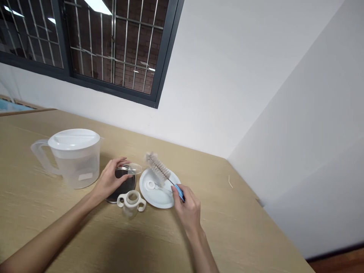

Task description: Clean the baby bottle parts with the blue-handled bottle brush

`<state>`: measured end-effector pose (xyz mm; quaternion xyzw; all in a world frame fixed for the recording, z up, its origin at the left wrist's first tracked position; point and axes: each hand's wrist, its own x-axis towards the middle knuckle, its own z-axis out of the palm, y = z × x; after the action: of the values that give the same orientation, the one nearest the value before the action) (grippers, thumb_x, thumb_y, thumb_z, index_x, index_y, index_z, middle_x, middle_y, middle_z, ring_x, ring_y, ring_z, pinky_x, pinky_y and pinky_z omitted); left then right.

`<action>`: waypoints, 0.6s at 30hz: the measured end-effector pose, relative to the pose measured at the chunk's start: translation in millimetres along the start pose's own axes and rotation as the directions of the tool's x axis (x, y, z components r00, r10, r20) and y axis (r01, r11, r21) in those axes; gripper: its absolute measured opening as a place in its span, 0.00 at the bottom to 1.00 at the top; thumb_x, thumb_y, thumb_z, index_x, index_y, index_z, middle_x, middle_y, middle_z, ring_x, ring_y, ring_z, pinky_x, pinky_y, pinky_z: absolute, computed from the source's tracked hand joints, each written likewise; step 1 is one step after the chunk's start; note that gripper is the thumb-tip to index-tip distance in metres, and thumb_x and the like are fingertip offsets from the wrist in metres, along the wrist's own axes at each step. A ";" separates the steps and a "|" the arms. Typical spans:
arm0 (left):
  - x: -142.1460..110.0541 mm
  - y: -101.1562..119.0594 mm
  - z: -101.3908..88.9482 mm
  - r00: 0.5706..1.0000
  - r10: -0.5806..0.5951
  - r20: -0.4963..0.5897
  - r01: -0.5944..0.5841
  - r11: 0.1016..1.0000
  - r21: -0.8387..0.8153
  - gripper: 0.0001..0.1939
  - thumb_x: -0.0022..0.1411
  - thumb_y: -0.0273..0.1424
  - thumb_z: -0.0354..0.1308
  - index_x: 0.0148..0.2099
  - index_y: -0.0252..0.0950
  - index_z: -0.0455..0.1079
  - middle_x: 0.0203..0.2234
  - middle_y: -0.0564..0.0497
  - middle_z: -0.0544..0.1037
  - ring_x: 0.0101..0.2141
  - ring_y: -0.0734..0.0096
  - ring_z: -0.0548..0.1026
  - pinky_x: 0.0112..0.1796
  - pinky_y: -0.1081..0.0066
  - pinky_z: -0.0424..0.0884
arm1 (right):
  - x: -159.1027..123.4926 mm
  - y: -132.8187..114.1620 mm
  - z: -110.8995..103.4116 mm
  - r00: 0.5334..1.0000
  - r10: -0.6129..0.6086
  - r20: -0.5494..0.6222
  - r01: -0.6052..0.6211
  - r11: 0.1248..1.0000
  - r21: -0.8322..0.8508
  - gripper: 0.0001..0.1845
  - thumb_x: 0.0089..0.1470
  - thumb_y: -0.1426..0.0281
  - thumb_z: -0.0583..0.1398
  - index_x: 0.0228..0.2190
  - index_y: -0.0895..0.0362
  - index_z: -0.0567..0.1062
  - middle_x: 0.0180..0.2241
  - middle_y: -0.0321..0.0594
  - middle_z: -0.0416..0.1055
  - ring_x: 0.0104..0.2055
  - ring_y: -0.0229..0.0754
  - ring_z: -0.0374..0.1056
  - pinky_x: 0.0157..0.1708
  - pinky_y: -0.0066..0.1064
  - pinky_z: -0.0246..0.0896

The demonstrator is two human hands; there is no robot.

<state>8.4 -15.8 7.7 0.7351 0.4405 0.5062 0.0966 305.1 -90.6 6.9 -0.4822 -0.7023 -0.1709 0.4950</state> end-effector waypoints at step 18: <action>0.9 5.5 -1.1 0.996 -0.089 0.029 0.089 0.996 -0.021 0.29 0.57 0.44 0.63 0.57 0.41 0.63 0.51 0.46 0.74 0.49 0.58 0.73 0.51 0.60 0.68 | -0.3 2.1 0.5 1.000 0.022 0.007 -0.022 1.000 0.020 0.06 0.60 0.68 0.60 0.36 0.57 0.75 0.29 0.38 0.74 0.28 0.36 0.69 0.29 0.27 0.63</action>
<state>10.6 -18.7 12.1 0.7207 0.4658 0.4958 0.1333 306.6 -89.4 6.0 -0.4856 -0.7003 -0.1565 0.4993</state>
